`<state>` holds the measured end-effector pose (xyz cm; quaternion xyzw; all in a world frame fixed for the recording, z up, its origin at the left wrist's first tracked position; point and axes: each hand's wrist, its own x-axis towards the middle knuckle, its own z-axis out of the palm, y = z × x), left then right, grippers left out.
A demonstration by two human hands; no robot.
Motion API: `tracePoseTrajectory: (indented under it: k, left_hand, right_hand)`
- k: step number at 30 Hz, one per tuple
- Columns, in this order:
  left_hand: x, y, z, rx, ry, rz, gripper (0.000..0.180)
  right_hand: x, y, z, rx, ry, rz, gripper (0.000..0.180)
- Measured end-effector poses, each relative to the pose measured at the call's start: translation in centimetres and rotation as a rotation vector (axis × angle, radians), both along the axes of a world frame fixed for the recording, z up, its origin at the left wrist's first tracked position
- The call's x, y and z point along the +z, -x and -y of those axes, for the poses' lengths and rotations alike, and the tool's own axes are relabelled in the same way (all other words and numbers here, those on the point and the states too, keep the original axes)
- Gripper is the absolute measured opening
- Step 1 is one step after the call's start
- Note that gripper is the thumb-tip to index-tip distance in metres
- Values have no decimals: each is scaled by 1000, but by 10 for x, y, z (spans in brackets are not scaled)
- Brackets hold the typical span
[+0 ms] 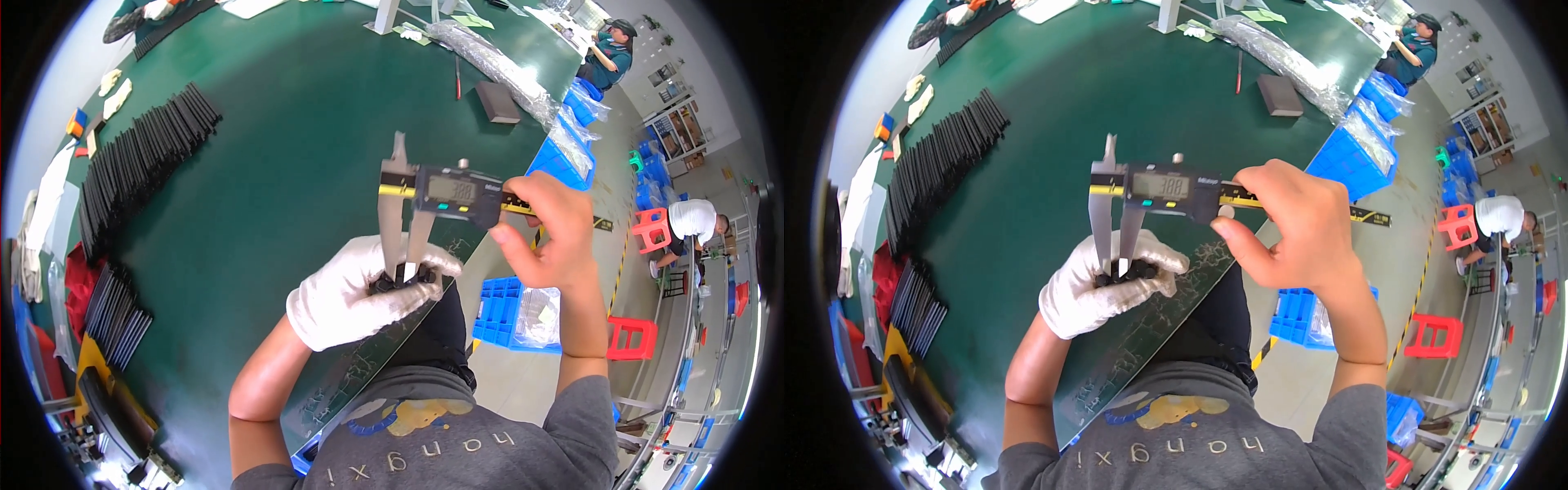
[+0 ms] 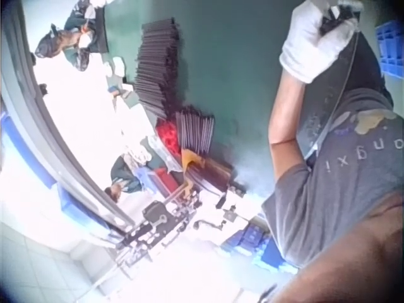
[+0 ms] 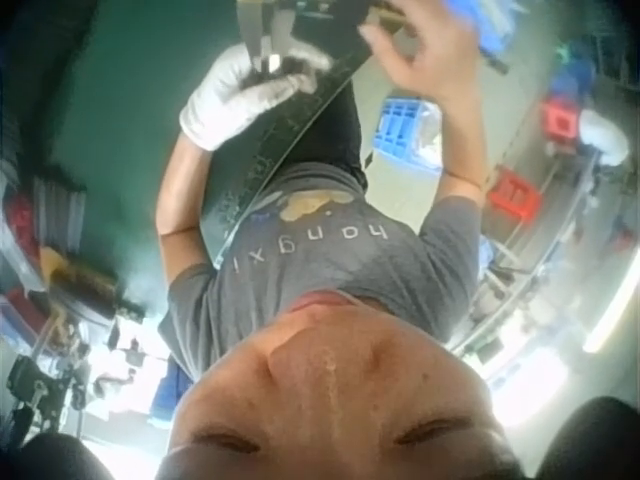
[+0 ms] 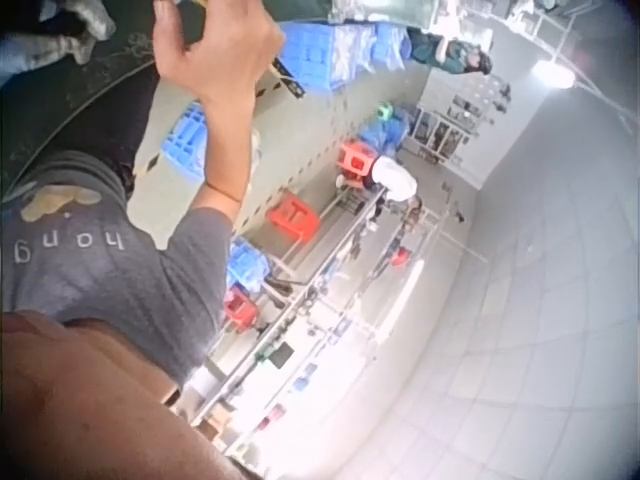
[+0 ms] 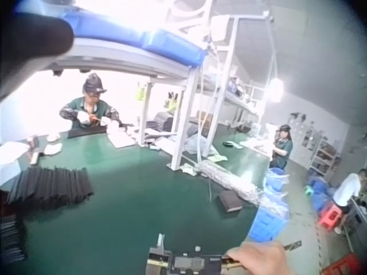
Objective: Measuring the diameter of black cylindrical tubes using a digital caliper.
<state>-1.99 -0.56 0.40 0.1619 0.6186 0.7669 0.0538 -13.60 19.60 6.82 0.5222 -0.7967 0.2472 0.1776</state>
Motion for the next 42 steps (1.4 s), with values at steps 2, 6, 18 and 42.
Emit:
tracePoseTrajectory:
  k: [2, 6, 18, 42]
  left_hand:
    - [0, 2, -2, -4, -19, -14, 30]
    - [-2, 3, -2, -6, 3, -57, 30]
    - [-2, 3, -2, 9, -34, -19, 29]
    - [2, 4, 2, -63, -76, 7, 26]
  right_hand:
    - [-1, -2, 1, -40, 91, 43, 27]
    - [-1, -2, 3, -74, 63, 29, 27]
    - [1, -5, 5, -108, 7, -72, 33]
    - [5, -2, 9, 39, 16, 33, 28]
